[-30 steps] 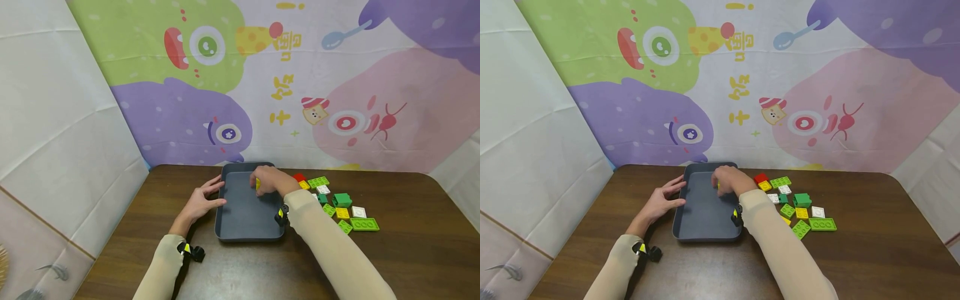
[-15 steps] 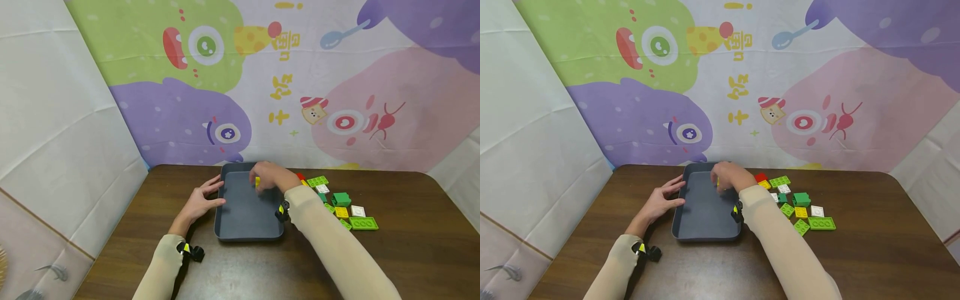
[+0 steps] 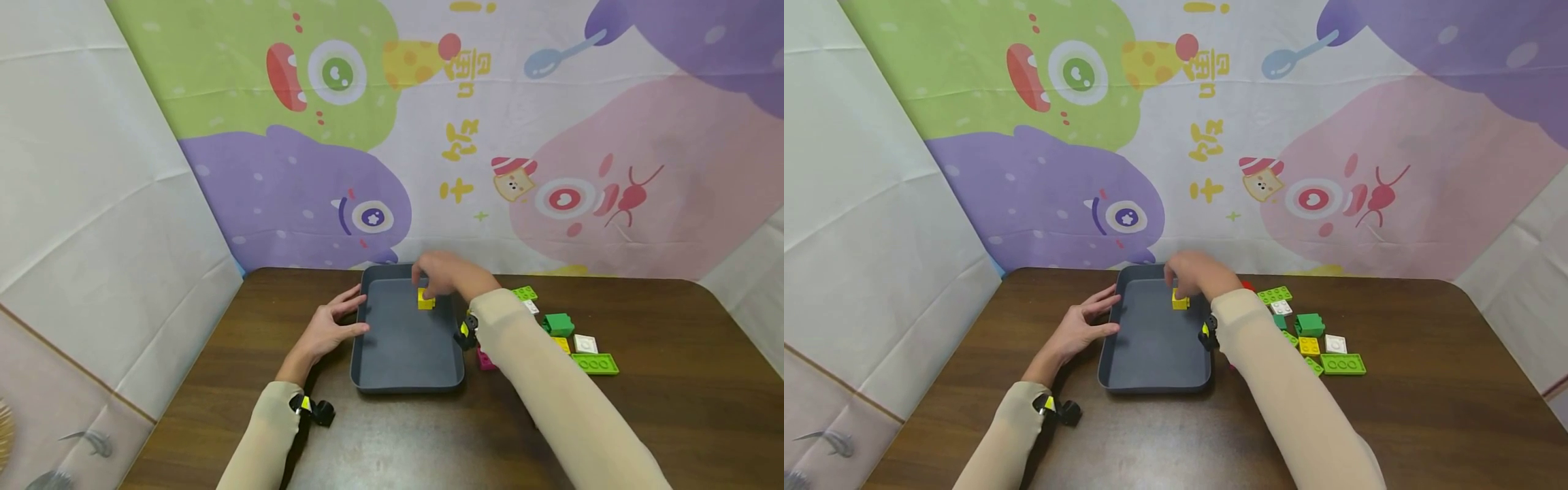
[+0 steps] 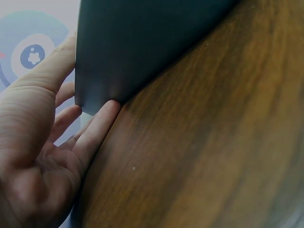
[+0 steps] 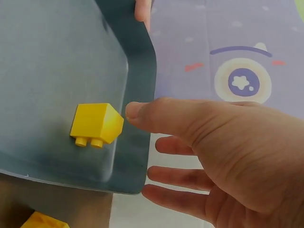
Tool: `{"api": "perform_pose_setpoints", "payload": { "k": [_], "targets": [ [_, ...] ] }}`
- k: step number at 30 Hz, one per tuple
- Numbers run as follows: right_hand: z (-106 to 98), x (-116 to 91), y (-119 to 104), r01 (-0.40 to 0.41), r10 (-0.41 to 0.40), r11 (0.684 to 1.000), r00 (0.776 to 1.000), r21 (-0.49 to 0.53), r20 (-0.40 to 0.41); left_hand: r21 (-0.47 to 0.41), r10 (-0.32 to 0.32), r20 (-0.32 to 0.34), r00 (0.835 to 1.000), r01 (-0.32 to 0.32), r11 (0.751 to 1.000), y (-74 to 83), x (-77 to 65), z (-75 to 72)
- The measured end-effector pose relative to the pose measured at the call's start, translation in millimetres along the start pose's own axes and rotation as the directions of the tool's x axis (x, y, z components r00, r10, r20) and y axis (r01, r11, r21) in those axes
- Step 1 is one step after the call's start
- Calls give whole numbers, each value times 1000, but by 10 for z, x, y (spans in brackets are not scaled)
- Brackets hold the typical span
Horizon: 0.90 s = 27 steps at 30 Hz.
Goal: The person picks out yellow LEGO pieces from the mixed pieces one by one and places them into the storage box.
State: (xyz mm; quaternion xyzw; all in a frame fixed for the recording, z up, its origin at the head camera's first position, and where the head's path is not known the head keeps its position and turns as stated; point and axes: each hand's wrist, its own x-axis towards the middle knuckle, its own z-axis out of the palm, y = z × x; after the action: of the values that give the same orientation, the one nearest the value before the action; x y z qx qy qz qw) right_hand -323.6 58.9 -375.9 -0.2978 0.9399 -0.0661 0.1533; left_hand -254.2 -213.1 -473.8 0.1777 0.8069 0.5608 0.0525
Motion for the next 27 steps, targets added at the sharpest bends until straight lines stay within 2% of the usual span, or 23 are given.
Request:
{"api": "perform_pose_setpoints", "payload": {
  "k": [11, 27],
  "targets": [
    [-15, -23, 18, -22, 22, 1000, 1000, -5, -5, 12, 3, -2, 1000, -3, 1000, 22, 6, -11],
    [-4, -167, 92, 11, -13, 999, 999, -31, -36, 30, -1, -12, 1000, 2, 1000, 82, -25, 9]
  ]
}}
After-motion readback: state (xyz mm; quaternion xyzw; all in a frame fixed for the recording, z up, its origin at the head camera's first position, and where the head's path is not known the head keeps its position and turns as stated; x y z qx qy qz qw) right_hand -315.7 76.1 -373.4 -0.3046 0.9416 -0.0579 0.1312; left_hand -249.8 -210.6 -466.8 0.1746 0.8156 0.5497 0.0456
